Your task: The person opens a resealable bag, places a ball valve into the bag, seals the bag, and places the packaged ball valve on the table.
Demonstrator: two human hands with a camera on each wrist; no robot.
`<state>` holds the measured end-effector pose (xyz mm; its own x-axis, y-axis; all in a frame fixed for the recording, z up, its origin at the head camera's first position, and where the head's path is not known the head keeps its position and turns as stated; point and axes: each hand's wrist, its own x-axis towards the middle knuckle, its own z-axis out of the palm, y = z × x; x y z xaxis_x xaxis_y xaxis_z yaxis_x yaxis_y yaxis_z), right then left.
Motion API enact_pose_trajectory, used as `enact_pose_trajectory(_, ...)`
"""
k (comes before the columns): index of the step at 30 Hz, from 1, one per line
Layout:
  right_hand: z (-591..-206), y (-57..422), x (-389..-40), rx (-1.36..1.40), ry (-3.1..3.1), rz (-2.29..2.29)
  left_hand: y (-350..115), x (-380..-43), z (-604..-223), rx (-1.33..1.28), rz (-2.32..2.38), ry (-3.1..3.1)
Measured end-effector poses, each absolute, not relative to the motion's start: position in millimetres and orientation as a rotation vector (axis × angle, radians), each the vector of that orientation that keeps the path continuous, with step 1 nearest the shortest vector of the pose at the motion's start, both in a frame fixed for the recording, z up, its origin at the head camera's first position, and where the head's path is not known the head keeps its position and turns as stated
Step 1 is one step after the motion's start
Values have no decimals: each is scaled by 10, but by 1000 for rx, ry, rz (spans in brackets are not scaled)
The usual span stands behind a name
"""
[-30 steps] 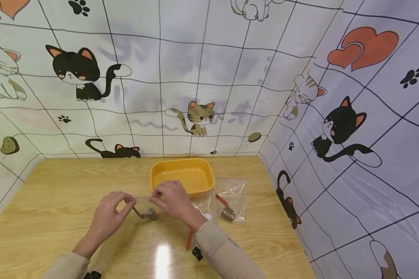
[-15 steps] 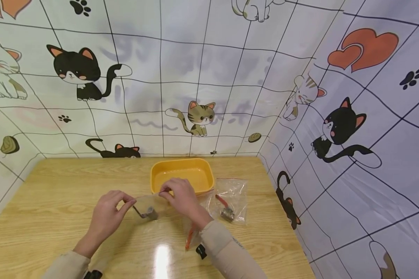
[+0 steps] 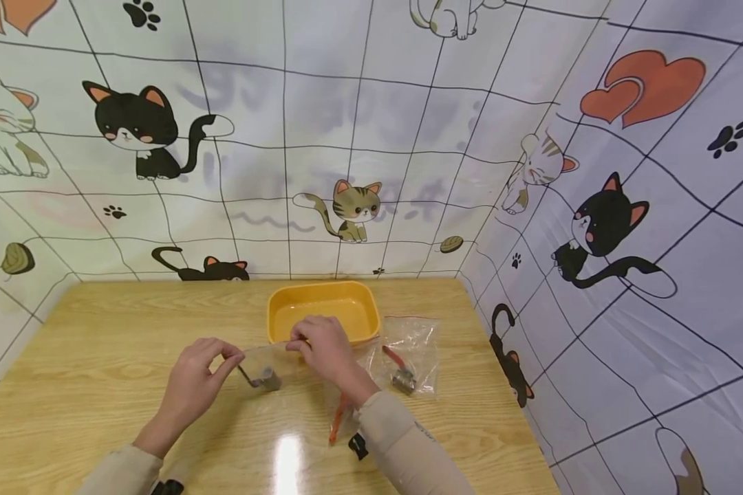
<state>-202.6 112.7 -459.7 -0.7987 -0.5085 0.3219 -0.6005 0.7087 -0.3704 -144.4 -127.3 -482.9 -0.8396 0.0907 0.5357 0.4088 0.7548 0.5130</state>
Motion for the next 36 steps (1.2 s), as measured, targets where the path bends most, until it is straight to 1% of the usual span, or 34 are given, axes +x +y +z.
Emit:
enact_pose_trajectory(6, -4626, 1128, -2029, 865, -2780, 744, -1252, -1453, -4833, -396, -895, -2438)
enact_pose_trajectory(12, -4648, 1150, -2032, 914, -2803, 889, -1213, -1454, -4798, -406, -898, -2427)
enact_pose_trajectory(15, -4665, 1167, -2021, 854, -2832, 1102, -1201, -1450, -4771, -404, -897, -2424)
enact_pose_trajectory(19, -4704, 1182, -2010, 676, -2847, 1536, -1202, -1455, -4733, -408, -901, -2390)
enact_pose_trajectory(22, -4748, 1186, -2014, 621, -2823, 1806, -1205, -1461, -4698, -417, -904, -2350)
enact_pose_trajectory(25, -4807, 1186, -2018, 679, -2843, 1943, -1201, -1462, -4659, -429, -908, -2322)
enact_pose_trajectory(32, -4980, 1157, -1997, 904, -2884, 1957, -1180, -1445, -4589, -438, -930, -2299)
enact_pose_trajectory(36, -5036, 1103, -1958, 905, -2823, 2004, -1214, -1452, -4587, -431, -948, -2300)
